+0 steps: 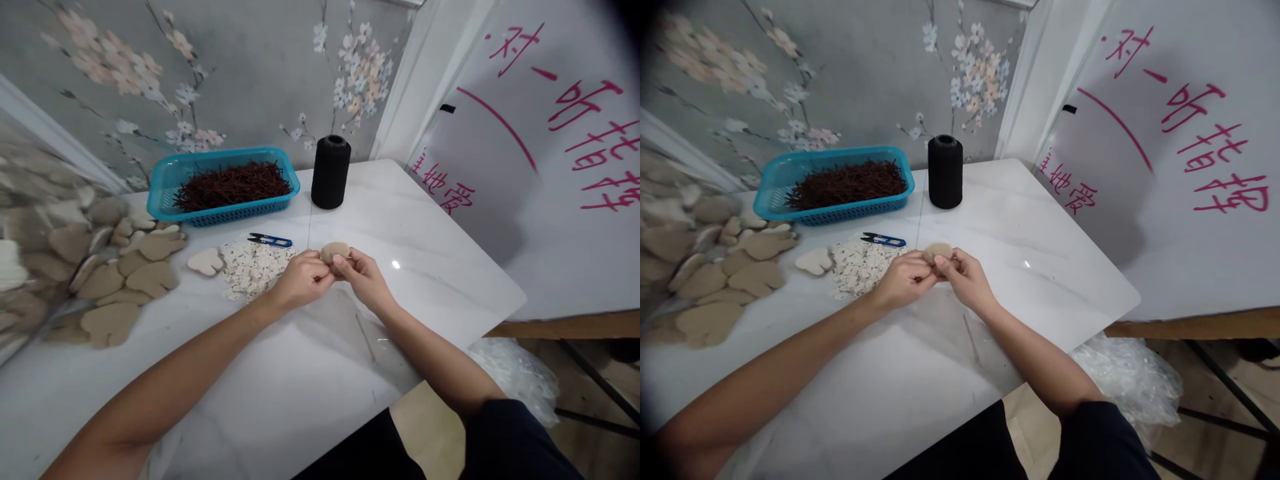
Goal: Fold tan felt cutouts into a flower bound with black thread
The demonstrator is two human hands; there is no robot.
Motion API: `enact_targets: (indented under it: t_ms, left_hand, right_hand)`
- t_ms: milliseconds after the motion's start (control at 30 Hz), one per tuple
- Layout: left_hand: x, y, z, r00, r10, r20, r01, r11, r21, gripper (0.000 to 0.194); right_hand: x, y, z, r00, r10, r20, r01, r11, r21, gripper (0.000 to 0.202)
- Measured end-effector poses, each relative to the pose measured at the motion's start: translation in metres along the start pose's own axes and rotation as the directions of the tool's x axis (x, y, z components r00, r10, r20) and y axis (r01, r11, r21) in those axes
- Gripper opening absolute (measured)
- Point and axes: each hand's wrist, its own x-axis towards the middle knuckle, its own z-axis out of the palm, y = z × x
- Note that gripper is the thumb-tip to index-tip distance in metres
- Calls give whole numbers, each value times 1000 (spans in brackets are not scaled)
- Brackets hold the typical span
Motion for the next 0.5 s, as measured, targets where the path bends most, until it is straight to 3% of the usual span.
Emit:
enact_targets:
  t_ms: [100, 233, 400, 500]
  left_hand:
    - [1, 5, -5, 998, -34, -44, 29, 994, -108, 46]
    - [3, 15, -16, 972, -181, -147, 114, 920, -376, 48]
    - [4, 23, -16, 960, -271, 74, 233, 624, -746, 45]
    - [4, 20, -11, 935, -351, 46, 255, 579, -775, 52]
  right_hand:
    - [6, 3, -5, 998, 19, -62, -20, 1000, -16, 44]
    - [14, 6, -13, 995, 15, -102, -24, 996, -87, 41]
    - [16, 10, -16, 994, 0, -114, -22, 981, -195, 45]
    - [14, 13, -12, 997, -16, -82, 4, 989, -148, 45]
